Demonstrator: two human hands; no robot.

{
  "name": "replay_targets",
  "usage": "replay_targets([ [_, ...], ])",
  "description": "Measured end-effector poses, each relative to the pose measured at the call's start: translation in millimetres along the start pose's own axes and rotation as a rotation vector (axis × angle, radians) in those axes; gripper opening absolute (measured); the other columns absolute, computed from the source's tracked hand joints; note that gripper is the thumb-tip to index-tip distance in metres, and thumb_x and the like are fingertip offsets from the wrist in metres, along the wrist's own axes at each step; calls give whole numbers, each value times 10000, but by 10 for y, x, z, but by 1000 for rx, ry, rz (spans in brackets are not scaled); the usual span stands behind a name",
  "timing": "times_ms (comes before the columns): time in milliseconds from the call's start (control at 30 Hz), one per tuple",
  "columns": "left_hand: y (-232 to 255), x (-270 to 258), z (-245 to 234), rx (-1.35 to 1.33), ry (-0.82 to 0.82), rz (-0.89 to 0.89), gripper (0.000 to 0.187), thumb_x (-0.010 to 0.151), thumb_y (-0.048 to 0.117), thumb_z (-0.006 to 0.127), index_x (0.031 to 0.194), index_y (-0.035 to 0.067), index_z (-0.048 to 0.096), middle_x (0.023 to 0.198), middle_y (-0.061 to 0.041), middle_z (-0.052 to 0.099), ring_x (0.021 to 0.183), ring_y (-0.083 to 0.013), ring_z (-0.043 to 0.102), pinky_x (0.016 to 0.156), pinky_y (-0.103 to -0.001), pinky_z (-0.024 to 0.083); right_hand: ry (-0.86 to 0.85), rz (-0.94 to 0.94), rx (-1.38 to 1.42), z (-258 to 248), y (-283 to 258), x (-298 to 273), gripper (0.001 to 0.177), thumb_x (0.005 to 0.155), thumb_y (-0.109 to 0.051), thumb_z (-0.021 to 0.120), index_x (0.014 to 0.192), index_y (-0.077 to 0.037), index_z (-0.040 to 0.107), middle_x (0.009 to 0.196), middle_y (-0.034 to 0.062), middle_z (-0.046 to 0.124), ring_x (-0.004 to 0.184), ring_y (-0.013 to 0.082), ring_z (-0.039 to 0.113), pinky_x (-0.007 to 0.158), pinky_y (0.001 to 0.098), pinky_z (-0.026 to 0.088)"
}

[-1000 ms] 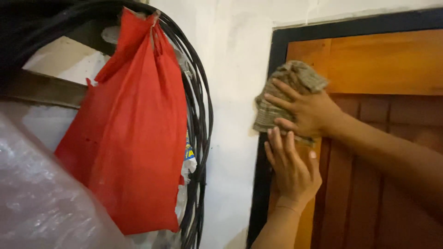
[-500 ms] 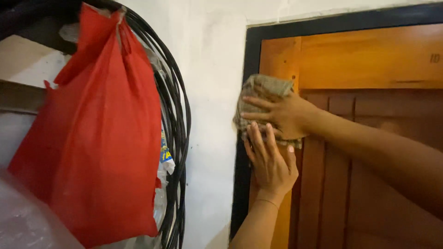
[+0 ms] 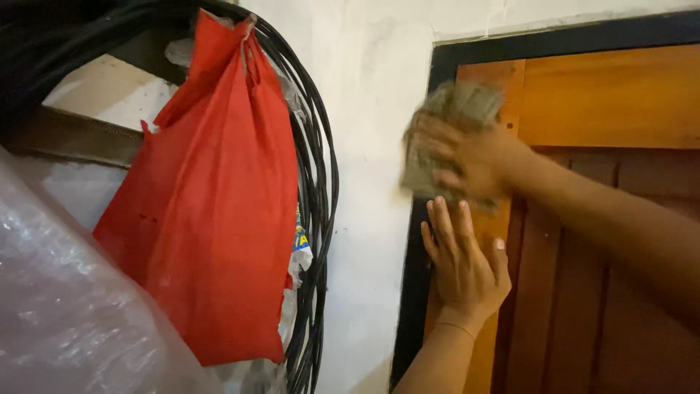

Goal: Cleaning a wooden door and its handle using a cloth.

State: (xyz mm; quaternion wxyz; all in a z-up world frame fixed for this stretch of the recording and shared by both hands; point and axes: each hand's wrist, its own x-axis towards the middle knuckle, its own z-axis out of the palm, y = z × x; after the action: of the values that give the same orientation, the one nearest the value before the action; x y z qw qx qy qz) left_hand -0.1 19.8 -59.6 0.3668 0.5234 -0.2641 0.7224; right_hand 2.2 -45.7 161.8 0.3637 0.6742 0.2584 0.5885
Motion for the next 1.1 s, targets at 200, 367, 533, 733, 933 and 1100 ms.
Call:
replay_targets([
  [200, -19, -6, -9, 25, -24, 27, 766, 1054, 305, 525, 1651, -20, 172, 1723, -351, 133, 1626, -534, 130, 1293, -673, 94, -523, 154, -121, -581, 227, 371, 640, 1051, -696, 179, 1356, -374, 641, 1730, -50, 269, 1564, 292, 287, 1297, 651, 66],
  [367, -98, -4, 40, -15, 53, 13, 759, 1068, 363, 499, 1654, 1, 178, 1733, -341, 150, 1640, -525, 146, 1315, -673, 86, -101, 296, -10, -123, 411, 320, 694, 959, -702, 241, 1526, -324, 370, 1708, 77, 186, 1518, 397, 188, 1149, 719, 83],
  [533, -54, -32, 25, -17, 102, -8, 756, 1055, 419, 493, 1623, 2, 219, 1726, -334, 166, 1635, -518, 160, 1292, -701, 58, 374, -222, -218, -113, -243, -784, 979, 834, -852, 206, 1651, -314, 257, 1674, 131, 206, 1526, 400, 176, 1208, 702, 91],
  [733, -281, -199, 284, -76, 120, -39, 681, 1058, 437, 491, 1538, -4, 296, 1602, -291, 340, 1525, -516, 293, 1304, -694, 149, -388, -164, 140, -490, -609, -1160, 527, 850, -409, 646, 1312, -166, 570, 1448, 132, 512, 1409, 341, 418, 1172, 519, 337],
  [933, -202, -52, 130, -118, 75, -12, 682, 1057, 397, 474, 1564, -19, 286, 1601, -299, 362, 1539, -461, 359, 1301, -675, 165, -453, 211, 12, -631, -248, -412, 727, 859, -661, 575, 1434, -216, 567, 1254, 164, 592, 1071, 331, 580, 923, 544, 452],
  [1100, -141, -53, 27, -254, 188, -25, 693, 1067, 359, 461, 1598, -35, 258, 1691, -315, 287, 1604, -479, 280, 1328, -616, 208, -46, 326, -301, 86, 629, -128, 710, 928, -749, 476, 1273, -162, 680, 1216, 151, 669, 1220, 340, 581, 1077, 637, 289],
])
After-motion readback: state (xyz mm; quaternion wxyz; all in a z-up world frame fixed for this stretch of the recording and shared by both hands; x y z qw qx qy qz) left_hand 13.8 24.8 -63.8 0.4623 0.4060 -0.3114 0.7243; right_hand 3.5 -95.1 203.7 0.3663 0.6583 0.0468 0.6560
